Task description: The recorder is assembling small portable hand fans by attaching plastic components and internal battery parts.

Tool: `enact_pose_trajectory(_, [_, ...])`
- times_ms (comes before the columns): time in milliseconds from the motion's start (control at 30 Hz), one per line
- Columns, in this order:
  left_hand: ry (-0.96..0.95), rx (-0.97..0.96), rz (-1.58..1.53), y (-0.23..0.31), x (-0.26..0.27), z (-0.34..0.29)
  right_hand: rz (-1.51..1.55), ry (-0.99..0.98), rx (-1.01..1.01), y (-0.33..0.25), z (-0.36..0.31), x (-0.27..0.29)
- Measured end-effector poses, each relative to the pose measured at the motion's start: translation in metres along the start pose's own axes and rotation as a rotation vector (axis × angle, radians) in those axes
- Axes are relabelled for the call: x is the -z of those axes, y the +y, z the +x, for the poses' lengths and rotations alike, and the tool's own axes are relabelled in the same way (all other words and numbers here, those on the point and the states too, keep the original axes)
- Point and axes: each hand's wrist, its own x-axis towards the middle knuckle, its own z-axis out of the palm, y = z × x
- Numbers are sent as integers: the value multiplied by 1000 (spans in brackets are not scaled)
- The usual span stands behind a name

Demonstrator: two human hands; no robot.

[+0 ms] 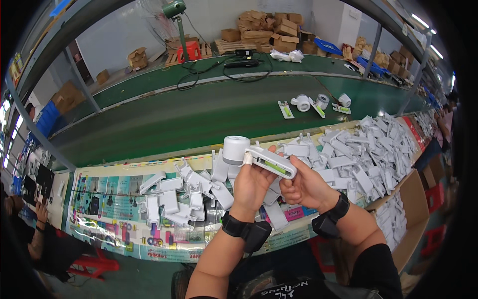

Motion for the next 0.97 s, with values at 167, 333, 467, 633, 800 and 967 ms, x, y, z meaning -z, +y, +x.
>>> enact_pose_trajectory(167, [33, -11, 23, -2, -3, -1, 4, 57, -37, 4, -1, 4])
enact_pose_trajectory(333, [13, -25, 34, -2, -2, -2, 172, -8, -63, 18, 0, 13])
enact_pose_trajectory(467, [14, -26, 110, -3, -2, -2, 210, 2, -77, 22, 0, 15])
enact_pose_trajectory(633, [25, -79, 163, -6, 1, -4, 229, -38, -120, 32, 0, 19])
enact_pose_trajectory(800, [-4, -74, 152, -11, 3, -1, 169, -56, -126, 48, 0, 11])
enact_pose_trajectory(967, [77, -208, 608, -23, -6, -9, 12, -43, -55, 62, 1, 15])
